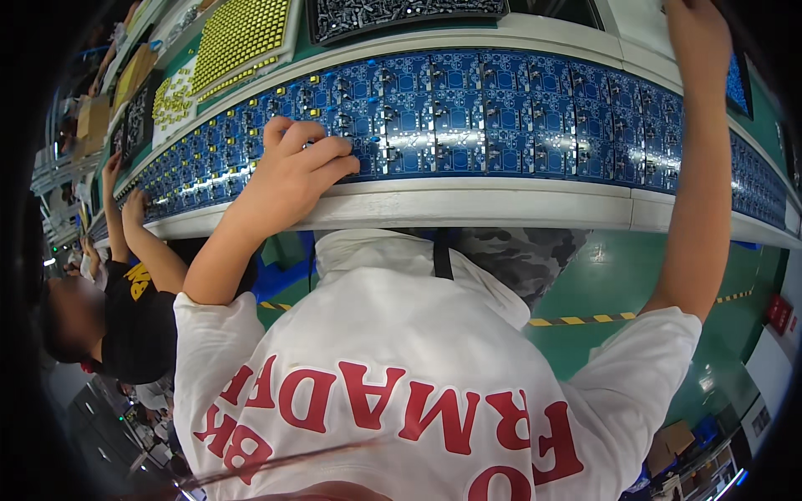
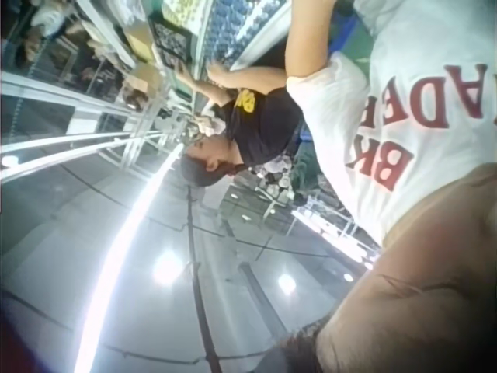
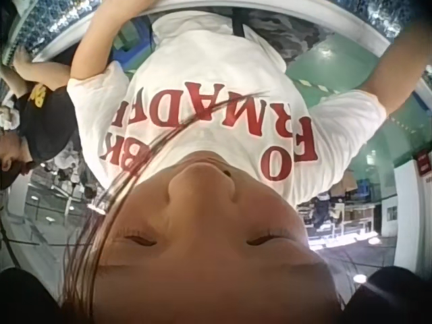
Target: Assembling small electronic components onto a grid and processing circuit boards on a production line.
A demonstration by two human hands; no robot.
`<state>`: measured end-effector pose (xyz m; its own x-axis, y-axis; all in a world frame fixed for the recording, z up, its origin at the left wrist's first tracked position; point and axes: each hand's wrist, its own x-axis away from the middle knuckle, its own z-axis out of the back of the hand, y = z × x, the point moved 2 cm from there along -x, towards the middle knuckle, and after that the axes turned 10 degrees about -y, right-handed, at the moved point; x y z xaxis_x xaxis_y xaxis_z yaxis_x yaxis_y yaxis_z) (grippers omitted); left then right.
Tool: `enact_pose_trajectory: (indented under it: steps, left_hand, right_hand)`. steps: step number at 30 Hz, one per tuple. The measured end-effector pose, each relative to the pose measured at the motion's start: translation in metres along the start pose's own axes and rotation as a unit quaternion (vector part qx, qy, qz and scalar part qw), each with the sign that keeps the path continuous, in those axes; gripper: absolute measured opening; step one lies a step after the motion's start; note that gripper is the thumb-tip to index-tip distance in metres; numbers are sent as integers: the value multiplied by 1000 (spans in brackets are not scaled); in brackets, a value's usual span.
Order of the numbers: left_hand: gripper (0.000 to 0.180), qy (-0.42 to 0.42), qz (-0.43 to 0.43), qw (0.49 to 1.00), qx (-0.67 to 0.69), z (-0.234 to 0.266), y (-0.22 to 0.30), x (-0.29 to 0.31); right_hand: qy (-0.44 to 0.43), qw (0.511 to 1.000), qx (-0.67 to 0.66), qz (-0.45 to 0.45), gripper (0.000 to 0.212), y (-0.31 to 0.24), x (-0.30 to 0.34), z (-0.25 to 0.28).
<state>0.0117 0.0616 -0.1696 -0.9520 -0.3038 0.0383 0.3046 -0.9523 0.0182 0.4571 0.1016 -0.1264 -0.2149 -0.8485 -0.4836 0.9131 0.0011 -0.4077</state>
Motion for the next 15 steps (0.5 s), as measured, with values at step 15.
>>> enact_pose_trajectory:
  steps: [15]
  left_hand:
    - [14, 150, 39, 988, 20, 18, -68, -36]
  right_hand:
    - [-292, 937, -155, 116, 14, -149, 86, -72]
